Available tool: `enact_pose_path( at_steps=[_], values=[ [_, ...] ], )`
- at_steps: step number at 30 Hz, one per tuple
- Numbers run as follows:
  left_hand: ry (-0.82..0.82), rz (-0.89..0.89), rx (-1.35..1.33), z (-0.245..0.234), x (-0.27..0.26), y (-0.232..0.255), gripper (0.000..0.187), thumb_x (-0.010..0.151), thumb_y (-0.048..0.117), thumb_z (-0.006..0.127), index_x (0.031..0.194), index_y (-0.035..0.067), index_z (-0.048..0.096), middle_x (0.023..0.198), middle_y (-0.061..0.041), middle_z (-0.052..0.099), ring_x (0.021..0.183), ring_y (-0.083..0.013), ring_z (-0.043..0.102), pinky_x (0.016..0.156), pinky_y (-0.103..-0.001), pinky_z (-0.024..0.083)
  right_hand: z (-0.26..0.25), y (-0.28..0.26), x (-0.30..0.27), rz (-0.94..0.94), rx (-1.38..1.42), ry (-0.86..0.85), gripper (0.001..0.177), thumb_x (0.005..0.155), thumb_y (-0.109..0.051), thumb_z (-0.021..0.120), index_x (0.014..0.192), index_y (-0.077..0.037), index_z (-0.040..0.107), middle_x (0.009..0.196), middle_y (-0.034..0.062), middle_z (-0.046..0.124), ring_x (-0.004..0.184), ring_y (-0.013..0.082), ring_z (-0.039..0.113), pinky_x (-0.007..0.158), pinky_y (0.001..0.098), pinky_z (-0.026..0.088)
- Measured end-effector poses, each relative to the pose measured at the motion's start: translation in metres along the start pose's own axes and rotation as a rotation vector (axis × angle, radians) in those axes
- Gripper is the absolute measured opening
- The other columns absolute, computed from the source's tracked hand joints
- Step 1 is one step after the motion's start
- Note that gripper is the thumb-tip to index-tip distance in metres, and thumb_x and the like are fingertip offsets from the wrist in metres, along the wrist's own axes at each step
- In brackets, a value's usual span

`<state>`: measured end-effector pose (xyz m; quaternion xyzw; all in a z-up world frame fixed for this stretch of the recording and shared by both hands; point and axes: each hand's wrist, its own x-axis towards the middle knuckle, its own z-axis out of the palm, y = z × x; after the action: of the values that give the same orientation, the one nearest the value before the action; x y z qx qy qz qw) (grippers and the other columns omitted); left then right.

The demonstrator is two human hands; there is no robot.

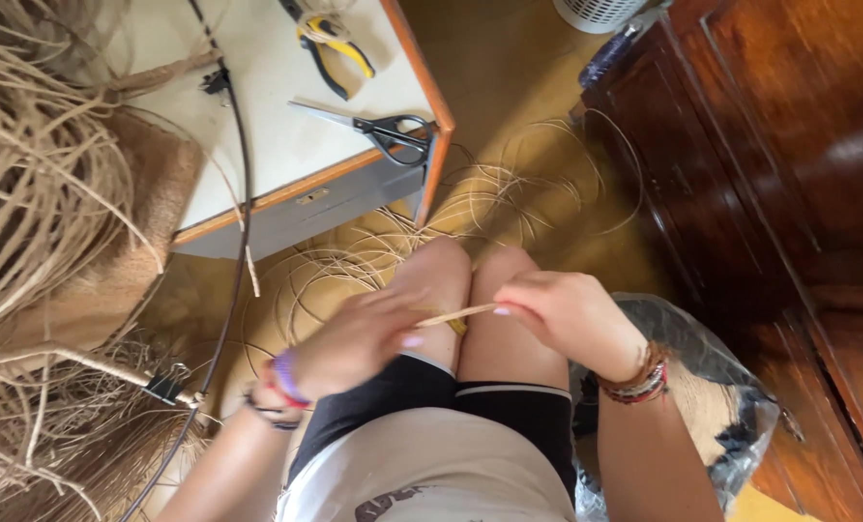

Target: Measuring lengths of natural fiber using a tape measure and cutting them with scissors.

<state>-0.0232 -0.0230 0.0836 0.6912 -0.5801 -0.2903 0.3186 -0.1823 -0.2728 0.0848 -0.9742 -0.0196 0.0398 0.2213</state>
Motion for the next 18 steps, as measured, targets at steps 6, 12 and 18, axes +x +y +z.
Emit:
enact_pose_path(
  at_steps=[6,12,18],
  values=[
    [0.212,-0.395,0.006,0.056,0.04,-0.006,0.021,0.104,0.042,0.048,0.11,0.035,0.068,0.077,0.001,0.074,0.087,-0.0351,0.073,0.083,-0.049,0.058,-0.014,-0.018,0.047,-0.128,-0.155,-0.045,0.026,0.105,-0.036,0.047,0.086,-0.02,0.056,0.08,-0.0038,0.061,0.084,0.0248,0.066,0.069,0.0406,0.052],
    [0.408,-0.617,-0.108,0.03,0.026,-0.025,0.019,0.101,0.034,0.055,0.097,0.031,0.073,0.063,0.002,0.072,0.076,-0.0278,0.074,0.079,-0.047,0.06,-0.004,-0.006,0.102,-0.092,-0.081,0.238,0.022,0.098,-0.02,0.063,0.12,-0.015,0.066,0.103,0.0069,0.062,0.097,0.0313,0.065,0.079,0.042,0.056],
    [0.464,-0.612,-0.189,0.012,0.017,-0.047,0.021,0.102,0.03,0.054,0.095,0.028,0.074,0.061,0.007,0.072,0.07,-0.0242,0.074,0.074,-0.043,0.06,0.031,0.013,0.181,-0.058,-0.369,0.345,0.06,0.083,-0.019,0.08,0.138,-0.017,0.056,0.104,0.0016,0.055,0.094,0.0223,0.06,0.08,0.0329,0.058]
  ],
)
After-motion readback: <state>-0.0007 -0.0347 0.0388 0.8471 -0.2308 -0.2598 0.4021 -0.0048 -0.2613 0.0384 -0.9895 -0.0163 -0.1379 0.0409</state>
